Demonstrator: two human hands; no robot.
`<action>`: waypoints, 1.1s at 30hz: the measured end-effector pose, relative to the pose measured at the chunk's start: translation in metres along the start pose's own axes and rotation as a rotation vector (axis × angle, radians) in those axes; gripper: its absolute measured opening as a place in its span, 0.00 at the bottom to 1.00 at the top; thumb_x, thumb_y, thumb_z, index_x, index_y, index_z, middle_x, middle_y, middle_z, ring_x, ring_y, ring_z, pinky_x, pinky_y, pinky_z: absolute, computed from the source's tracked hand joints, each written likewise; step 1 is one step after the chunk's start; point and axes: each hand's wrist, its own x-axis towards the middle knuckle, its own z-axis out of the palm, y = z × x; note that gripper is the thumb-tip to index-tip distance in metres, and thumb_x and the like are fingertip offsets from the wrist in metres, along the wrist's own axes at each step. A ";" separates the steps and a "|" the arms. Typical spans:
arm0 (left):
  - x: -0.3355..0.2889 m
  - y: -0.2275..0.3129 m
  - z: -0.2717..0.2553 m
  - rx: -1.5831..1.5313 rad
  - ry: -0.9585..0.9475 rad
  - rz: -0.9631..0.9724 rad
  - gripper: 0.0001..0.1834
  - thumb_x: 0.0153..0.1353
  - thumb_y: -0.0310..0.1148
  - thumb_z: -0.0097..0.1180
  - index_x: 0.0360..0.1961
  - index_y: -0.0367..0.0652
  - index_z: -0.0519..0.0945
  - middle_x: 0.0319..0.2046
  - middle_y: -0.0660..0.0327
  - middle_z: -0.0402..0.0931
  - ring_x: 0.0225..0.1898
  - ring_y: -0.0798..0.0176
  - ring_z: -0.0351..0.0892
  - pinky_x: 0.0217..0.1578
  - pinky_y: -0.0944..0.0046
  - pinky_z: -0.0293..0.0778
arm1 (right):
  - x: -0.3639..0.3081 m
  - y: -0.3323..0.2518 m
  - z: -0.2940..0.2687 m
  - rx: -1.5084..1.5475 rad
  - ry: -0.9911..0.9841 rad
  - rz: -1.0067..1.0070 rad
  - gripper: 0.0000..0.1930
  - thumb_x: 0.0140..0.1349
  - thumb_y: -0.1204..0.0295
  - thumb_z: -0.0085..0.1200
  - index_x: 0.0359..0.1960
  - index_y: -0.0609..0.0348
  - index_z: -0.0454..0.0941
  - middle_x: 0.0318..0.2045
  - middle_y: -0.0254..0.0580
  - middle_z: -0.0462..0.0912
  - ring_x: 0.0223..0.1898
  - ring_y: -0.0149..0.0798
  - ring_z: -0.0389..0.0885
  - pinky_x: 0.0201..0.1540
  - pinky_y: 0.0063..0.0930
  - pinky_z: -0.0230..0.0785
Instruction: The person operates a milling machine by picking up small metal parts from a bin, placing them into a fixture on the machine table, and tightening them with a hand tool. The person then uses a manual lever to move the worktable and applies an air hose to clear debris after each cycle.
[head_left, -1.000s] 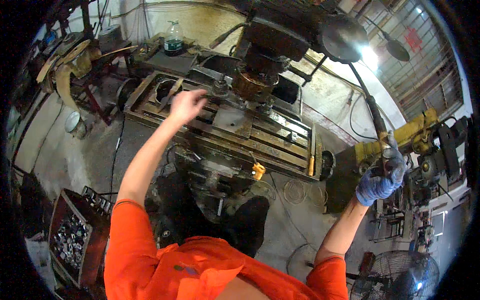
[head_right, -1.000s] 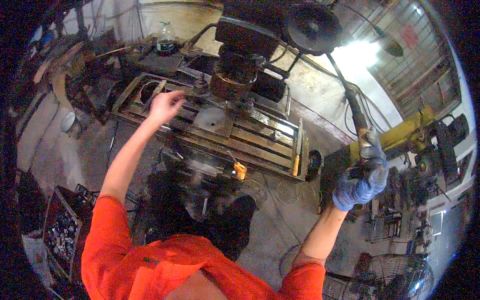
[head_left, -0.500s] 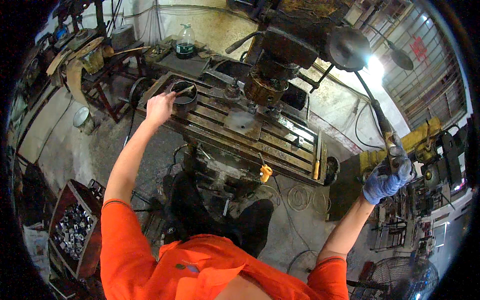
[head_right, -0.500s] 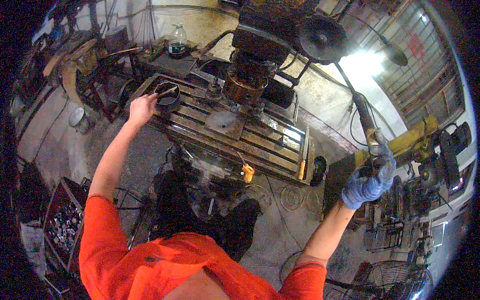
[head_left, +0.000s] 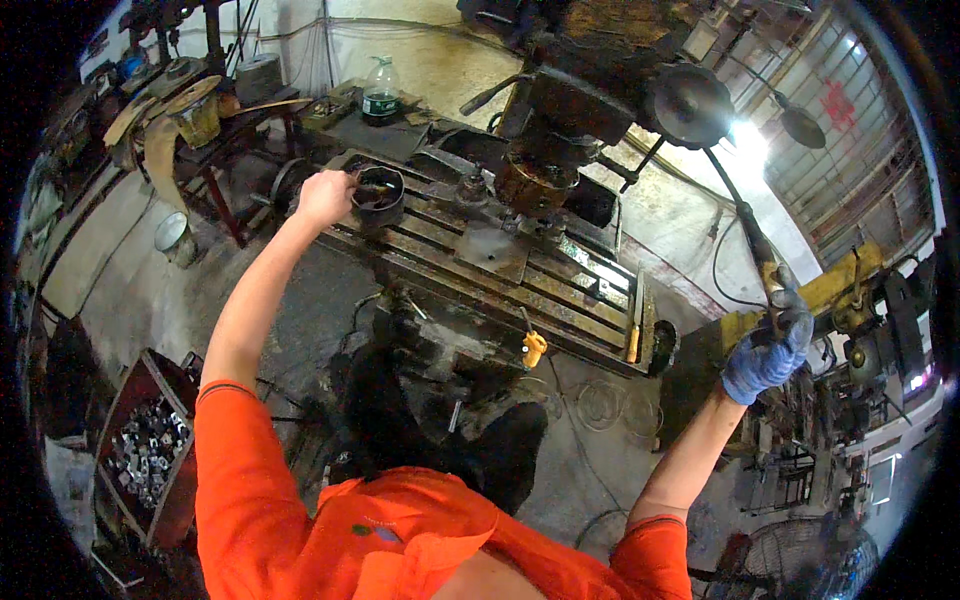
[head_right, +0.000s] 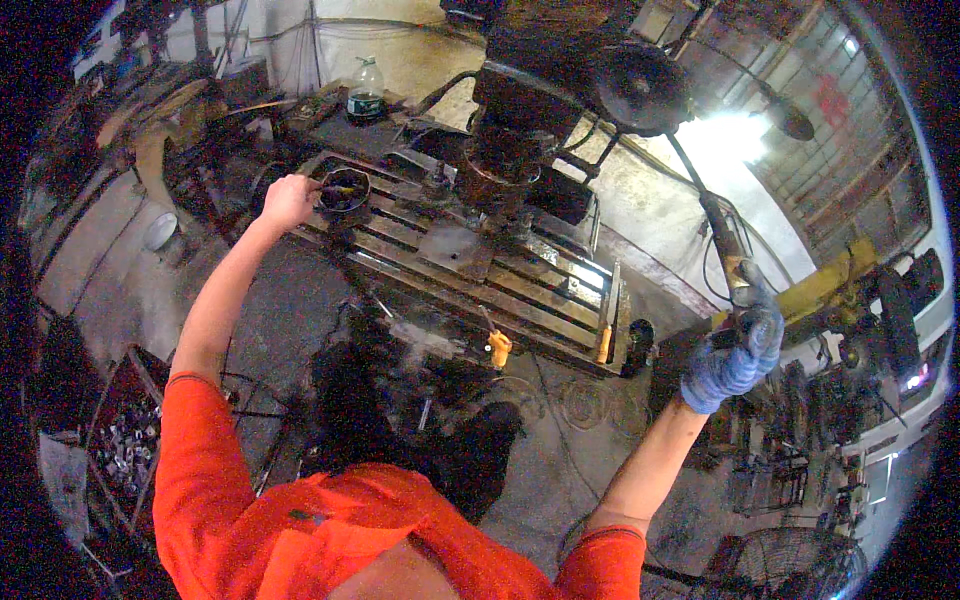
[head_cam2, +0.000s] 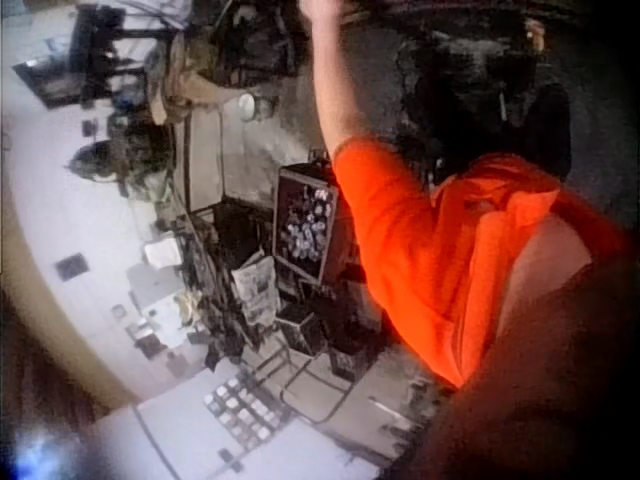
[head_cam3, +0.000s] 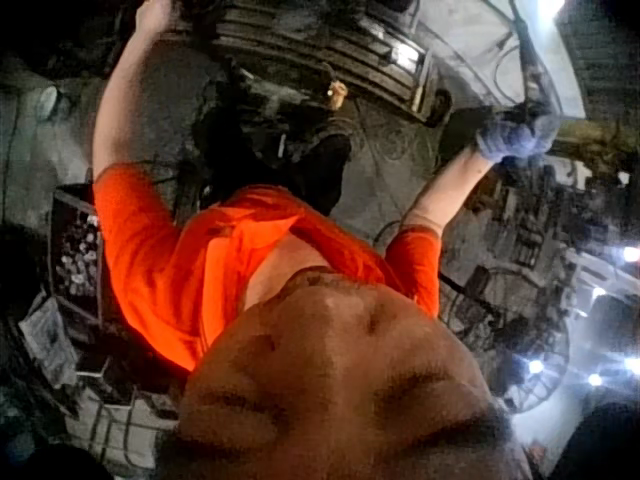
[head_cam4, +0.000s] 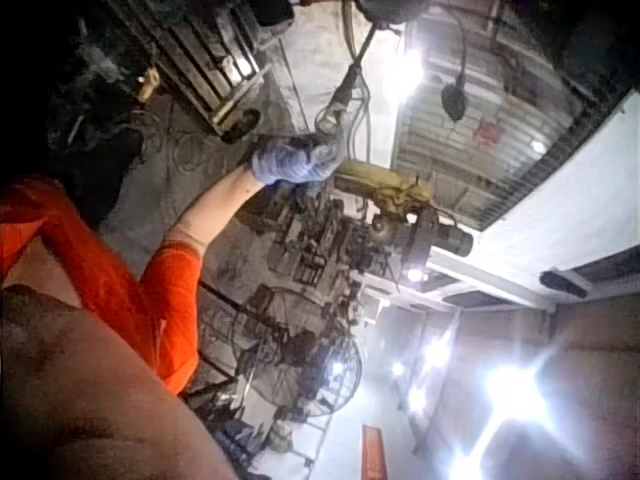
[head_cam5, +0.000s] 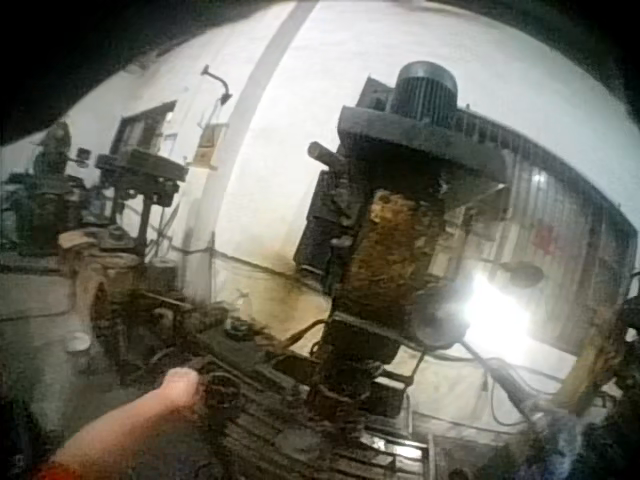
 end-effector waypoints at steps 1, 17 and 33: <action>-0.006 -0.001 -0.007 0.058 -0.101 -0.028 0.09 0.48 0.30 0.52 0.32 0.47 0.82 0.27 0.53 0.78 0.31 0.49 0.77 0.33 0.53 0.73 | 0.000 -0.001 0.002 0.012 -0.005 -0.031 0.19 0.63 0.61 0.35 0.28 0.67 0.71 0.37 0.54 0.77 0.39 0.45 0.76 0.42 0.33 0.65; -0.048 -0.014 -0.049 -0.878 -0.113 -0.372 0.14 0.59 0.32 0.49 0.39 0.31 0.76 0.18 0.61 0.72 0.16 0.70 0.69 0.17 0.68 0.66 | 0.000 -0.005 0.008 0.081 0.046 0.016 0.16 0.61 0.64 0.37 0.26 0.66 0.69 0.37 0.53 0.77 0.43 0.45 0.75 0.49 0.36 0.63; 0.019 0.174 0.120 -1.109 0.009 -0.309 0.13 0.58 0.31 0.48 0.36 0.32 0.77 0.13 0.55 0.73 0.11 0.65 0.72 0.15 0.63 0.66 | -0.013 0.004 0.014 0.006 0.114 -0.002 0.19 0.64 0.62 0.36 0.24 0.65 0.70 0.28 0.44 0.76 0.39 0.44 0.75 0.48 0.37 0.63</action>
